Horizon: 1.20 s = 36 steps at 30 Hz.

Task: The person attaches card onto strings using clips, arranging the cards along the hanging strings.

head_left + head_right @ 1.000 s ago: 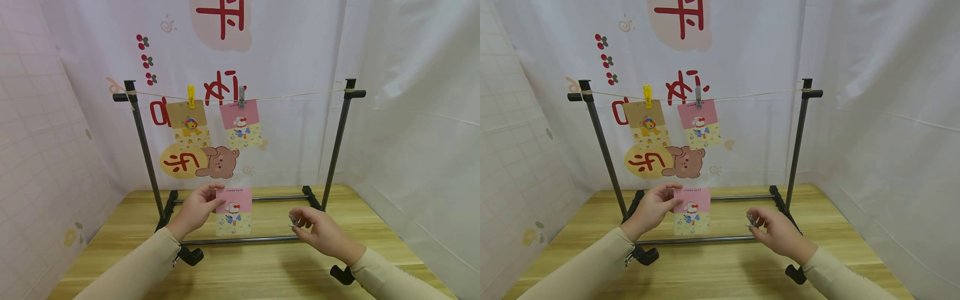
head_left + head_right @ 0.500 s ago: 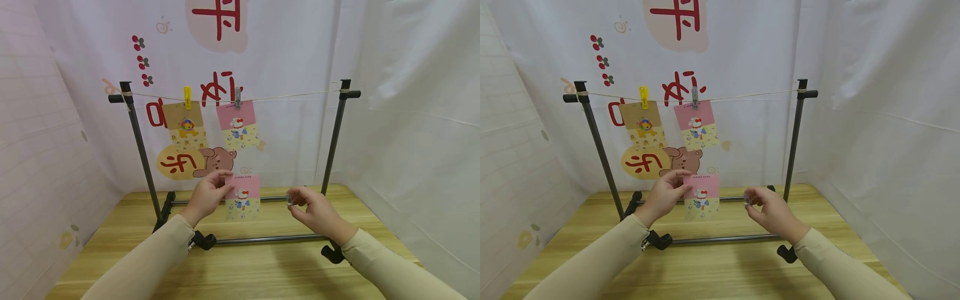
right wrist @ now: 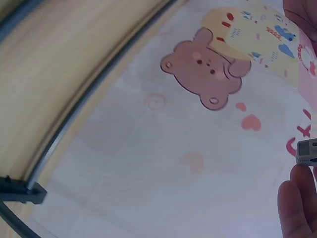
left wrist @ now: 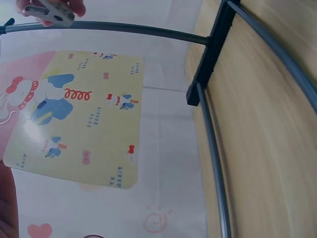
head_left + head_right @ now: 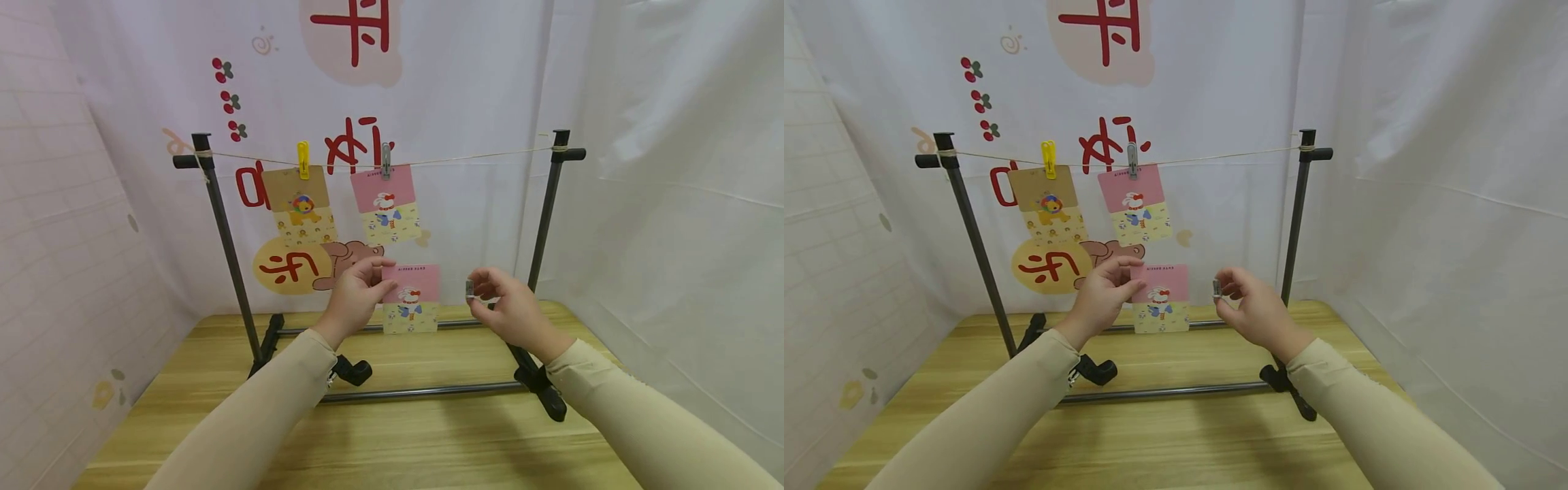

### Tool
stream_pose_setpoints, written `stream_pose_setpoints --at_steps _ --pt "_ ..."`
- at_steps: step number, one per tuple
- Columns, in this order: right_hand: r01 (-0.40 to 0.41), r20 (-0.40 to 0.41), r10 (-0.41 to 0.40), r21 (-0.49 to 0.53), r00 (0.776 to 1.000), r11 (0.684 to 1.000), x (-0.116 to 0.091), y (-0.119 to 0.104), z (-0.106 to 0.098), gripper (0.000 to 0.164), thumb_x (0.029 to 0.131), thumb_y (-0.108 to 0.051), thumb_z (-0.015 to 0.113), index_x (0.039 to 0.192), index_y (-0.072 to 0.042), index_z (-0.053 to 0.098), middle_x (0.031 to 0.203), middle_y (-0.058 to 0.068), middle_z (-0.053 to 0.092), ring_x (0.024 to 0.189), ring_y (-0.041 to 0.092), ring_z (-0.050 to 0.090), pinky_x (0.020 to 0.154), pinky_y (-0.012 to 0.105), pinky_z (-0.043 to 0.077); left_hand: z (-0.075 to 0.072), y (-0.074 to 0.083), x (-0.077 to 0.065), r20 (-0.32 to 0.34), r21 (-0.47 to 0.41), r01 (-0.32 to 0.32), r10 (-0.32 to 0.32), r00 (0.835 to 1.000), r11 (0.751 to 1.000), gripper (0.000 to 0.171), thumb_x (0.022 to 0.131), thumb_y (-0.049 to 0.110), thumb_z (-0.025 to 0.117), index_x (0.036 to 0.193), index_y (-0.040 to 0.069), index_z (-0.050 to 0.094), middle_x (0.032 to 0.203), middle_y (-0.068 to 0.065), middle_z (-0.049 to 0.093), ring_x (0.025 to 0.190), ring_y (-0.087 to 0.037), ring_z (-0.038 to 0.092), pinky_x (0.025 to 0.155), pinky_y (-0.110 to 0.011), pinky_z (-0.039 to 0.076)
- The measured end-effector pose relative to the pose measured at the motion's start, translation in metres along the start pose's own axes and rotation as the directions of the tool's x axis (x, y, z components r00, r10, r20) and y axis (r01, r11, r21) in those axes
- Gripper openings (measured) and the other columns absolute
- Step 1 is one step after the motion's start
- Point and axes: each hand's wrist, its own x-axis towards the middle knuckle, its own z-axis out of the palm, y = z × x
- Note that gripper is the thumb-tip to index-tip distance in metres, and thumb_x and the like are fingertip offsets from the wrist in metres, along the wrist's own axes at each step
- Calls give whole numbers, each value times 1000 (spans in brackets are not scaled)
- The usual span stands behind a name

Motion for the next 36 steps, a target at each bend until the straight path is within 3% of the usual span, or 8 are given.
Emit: stream_pose_setpoints --at_steps 7,16,21,28,36 --pt "52 -58 -55 -49 997 997 19 -1 -9 23 91 1 72 111 -5 63 99 7 75 89 24 73 79 42 61 6 8 18 -7 -4 -22 22 1000 1000 33 101 11 72 133 11 68 95 -11 71 75 -18 56 64 -25 47" --pt "82 -108 -87 -44 990 996 37 -6 -23 23 90 4 72 110 -1 62 96 9 73 89 23 70 78 40 60 11 19 36 -12 2 -7 7 1000 1000 31 102 16 71 132 19 68 98 -7 69 74 -18 55 62 -25 45" --pt "78 -121 -81 -31 989 996 49 -9 -30 21 93 2 72 111 0 62 99 11 73 91 24 70 80 37 60 14 26 45 -1 -16 2 -2 1000 1000 33 103 17 70 135 18 67 103 -7 70 77 -18 56 63 -25 45" --pt "55 -143 -54 -1 988 998 64 -14 -40 22 96 -2 73 115 1 61 102 14 73 92 28 72 83 47 61 16 35 57 -10 -48 -26 26 1000 998 30 103 14 70 133 17 68 101 -7 70 76 -17 56 65 -25 46" --pt "25 -177 -19 31 984 999 78 -17 -49 22 97 -5 74 115 0 62 106 14 72 98 30 72 84 32 57 17 41 68 -26 -46 -28 27 999 999 33 102 15 70 135 15 67 104 -6 70 82 -16 59 68 -25 50"
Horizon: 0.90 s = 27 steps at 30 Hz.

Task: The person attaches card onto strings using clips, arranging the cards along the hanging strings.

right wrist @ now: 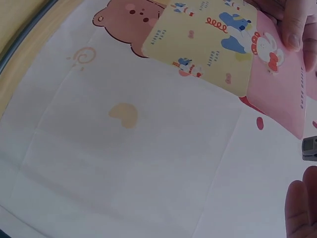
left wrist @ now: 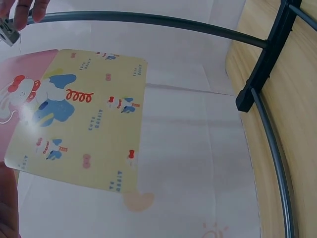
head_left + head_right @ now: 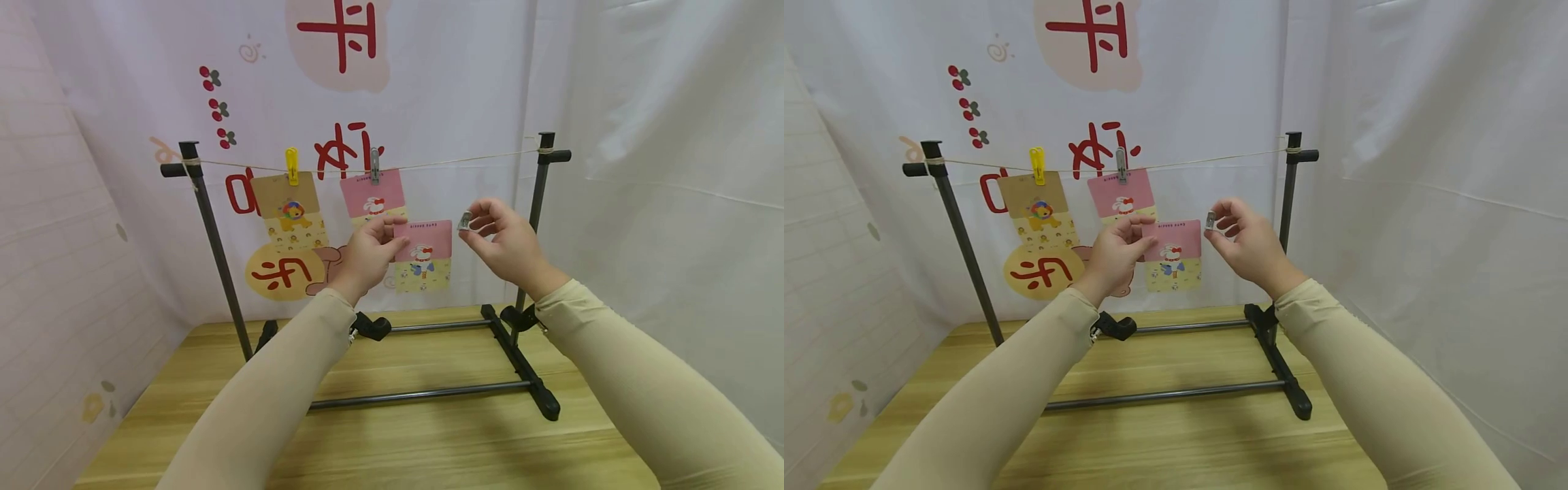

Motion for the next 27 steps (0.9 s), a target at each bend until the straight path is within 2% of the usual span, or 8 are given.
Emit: stream_pose_setpoints --at_steps 4,8,16,21,27 --pt "-10 0 10 13 1000 1000 4 0 -3 22 97 -5 74 115 0 62 108 14 71 102 30 71 85 23 53 2 3 3 -2 -4 15 -15 1000 1000 34 102 15 71 135 18 68 105 -4 70 83 -15 60 68 -24 50" --pt "-2 1 2 24 1000 1000 8 -1 -4 22 98 -5 73 116 1 61 110 15 71 103 29 70 85 18 51 5 8 6 -7 -9 10 -10 1000 1000 34 101 16 72 134 23 69 106 -4 71 85 -15 61 70 -24 52" --pt "-15 -24 17 55 1000 998 21 -9 -7 21 99 -5 72 116 1 61 112 15 72 103 27 70 85 18 52 10 16 14 -24 34 -9 9 1000 999 31 103 22 71 134 24 68 104 -2 70 82 -17 59 67 -25 50" --pt "-38 -50 42 77 998 996 32 -15 -13 24 98 -5 72 118 2 61 113 15 73 101 15 67 85 18 51 14 23 23 -60 39 -39 41 997 998 32 103 21 70 135 23 68 106 -3 69 83 -17 61 67 -24 51" --pt "-40 -74 46 91 996 995 45 -18 -19 23 99 -6 72 118 1 61 116 12 70 99 3 64 87 18 51 19 32 33 -129 89 -66 77 989 994 33 104 22 69 136 22 68 107 -5 70 91 -16 66 70 -24 54"
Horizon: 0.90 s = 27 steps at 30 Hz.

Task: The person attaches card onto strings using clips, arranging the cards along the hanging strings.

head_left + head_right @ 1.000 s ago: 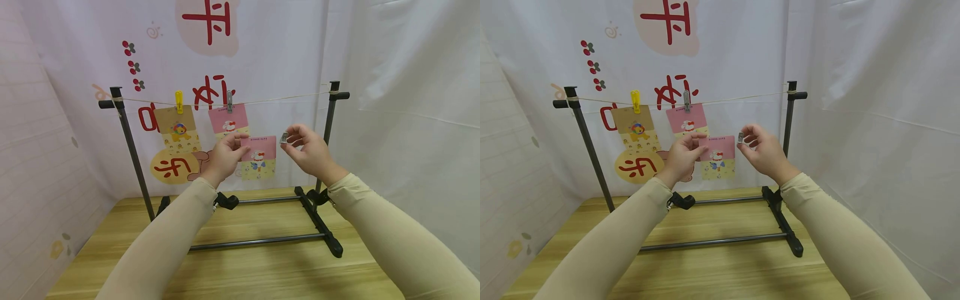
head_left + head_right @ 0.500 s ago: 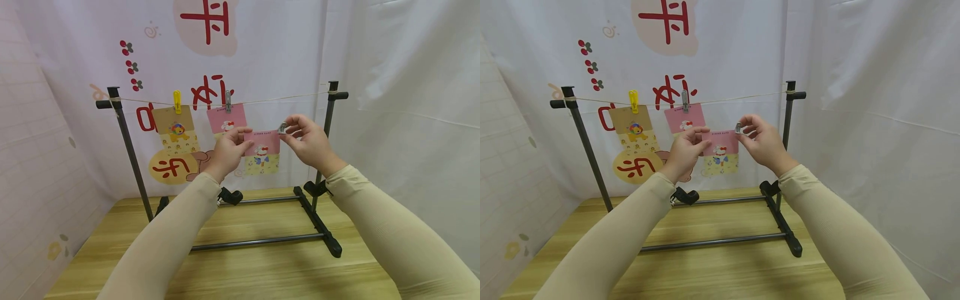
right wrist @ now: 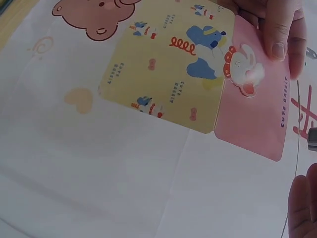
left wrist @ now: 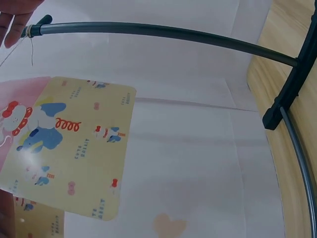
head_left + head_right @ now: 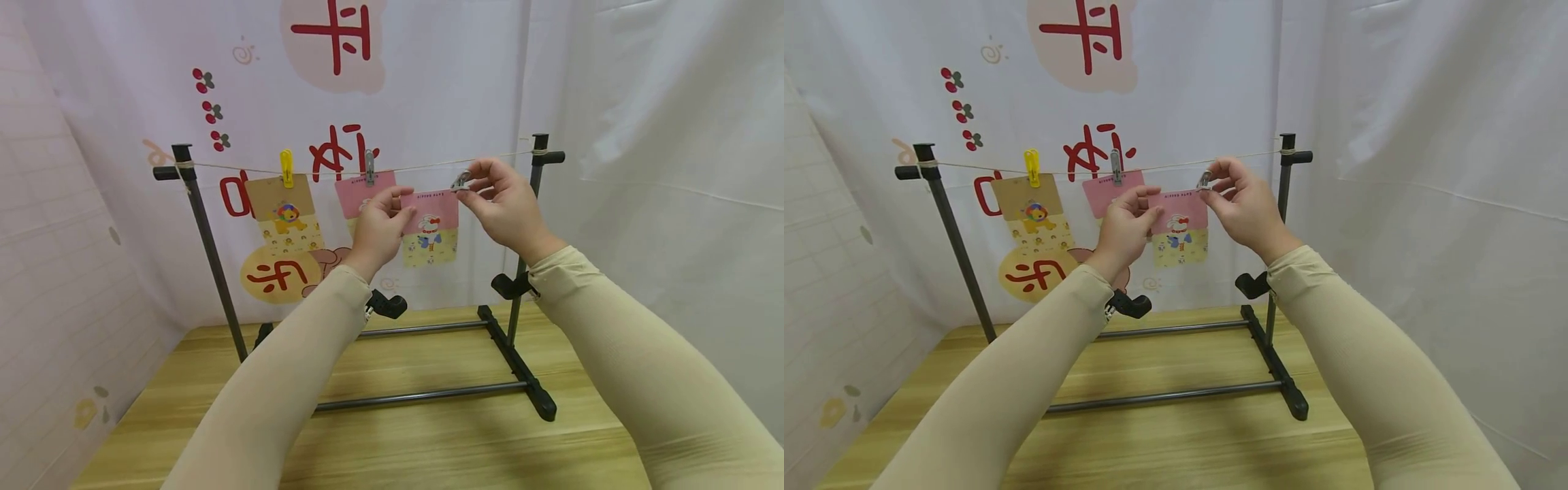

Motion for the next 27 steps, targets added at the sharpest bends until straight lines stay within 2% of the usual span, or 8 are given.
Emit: stream_pose_setpoints --at_steps 5,12,20,27 --pt "-11 -8 11 5 1000 1000 10 -1 -3 22 99 -7 73 117 -1 62 117 9 70 99 3 65 87 19 53 5 5 6 -52 17 -13 14 999 1000 32 104 21 68 136 22 68 103 -5 70 91 -16 67 76 -26 56" --pt "-43 -9 43 59 999 997 22 -4 -5 22 99 -8 72 117 -3 61 116 6 70 103 9 66 88 20 53 12 8 13 -93 -15 -16 15 996 1000 33 104 20 68 137 23 67 103 -5 71 93 -16 68 80 -30 59" --pt "-58 -9 59 73 998 996 37 -6 -4 17 101 -7 69 117 -4 62 113 6 71 103 11 67 92 23 55 14 15 17 -95 -19 -8 7 995 1000 33 104 22 68 137 23 66 109 -4 74 98 -18 73 89 -38 62" --pt "-52 -15 52 -2 999 999 43 -4 -4 14 101 -5 67 114 -4 62 112 9 73 96 8 67 89 22 53 16 16 21 -98 -24 4 -6 995 1000 34 104 23 68 138 22 65 109 -4 73 100 -18 72 92 -39 62"
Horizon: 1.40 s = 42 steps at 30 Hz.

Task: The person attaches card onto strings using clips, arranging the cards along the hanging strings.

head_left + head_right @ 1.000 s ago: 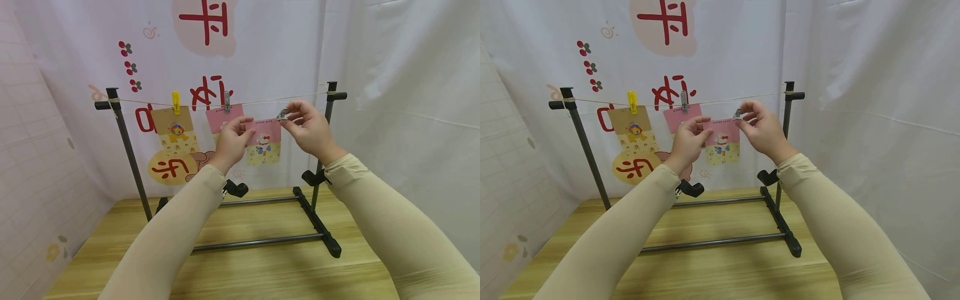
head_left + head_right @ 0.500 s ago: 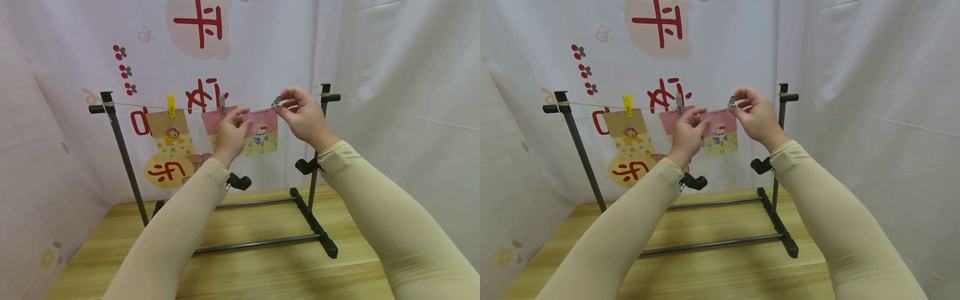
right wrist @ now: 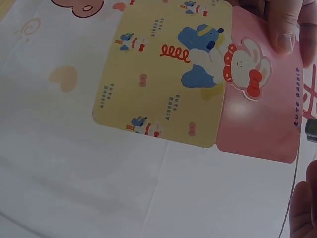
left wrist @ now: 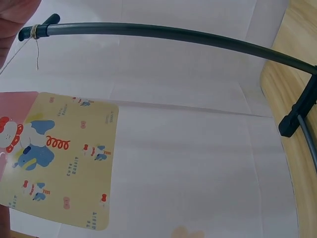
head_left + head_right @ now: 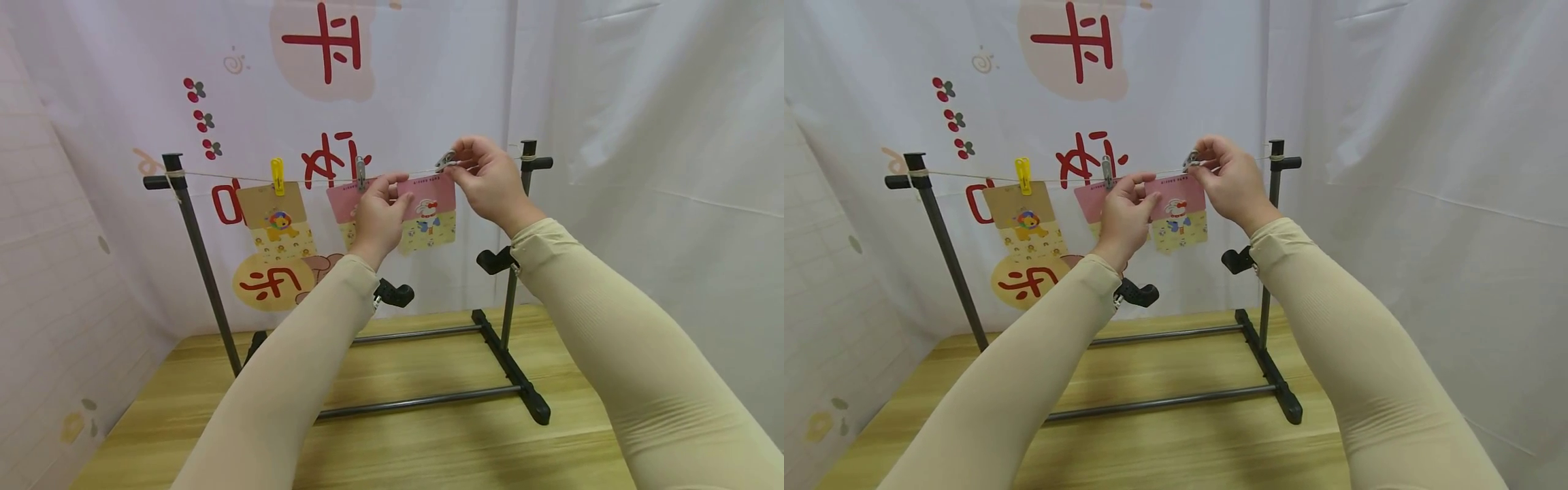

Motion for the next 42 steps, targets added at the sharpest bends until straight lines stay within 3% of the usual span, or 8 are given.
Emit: stream_pose_setpoints --at_steps 10,17,23,35,42 --pt "-1 -2 1 -79 1000 997 1 4 2 10 102 -7 66 112 -6 65 111 12 76 88 11 66 80 19 51 4 1 4 -31 13 -22 22 999 1000 32 104 20 69 135 21 67 110 -5 73 96 -16 69 84 -33 60" --pt "0 2 0 -120 1000 993 5 4 2 11 102 -8 68 113 -6 66 115 13 77 92 21 67 79 22 50 5 3 4 -40 32 -34 35 999 999 31 104 21 69 135 22 68 111 -4 73 99 -16 72 88 -36 62" --pt "-14 17 17 -155 1000 988 6 4 2 9 102 -10 68 112 -9 66 119 10 77 94 20 66 72 25 47 6 4 6 -45 37 -47 49 998 998 31 104 21 69 135 21 69 110 -5 74 98 -17 72 85 -35 61" --pt "-43 70 56 -169 996 985 9 1 1 12 104 -13 66 116 -10 66 123 8 76 87 19 64 65 26 43 5 1 7 -43 38 -32 34 998 999 31 104 21 69 135 20 69 111 -5 74 99 -18 73 89 -38 62" --pt "-40 85 54 -158 995 987 11 -1 4 12 104 -12 66 116 -9 65 124 9 76 95 26 70 68 26 45 4 1 7 -42 27 -41 42 998 999 31 103 21 70 134 21 70 111 -5 74 99 -19 73 91 -39 62"
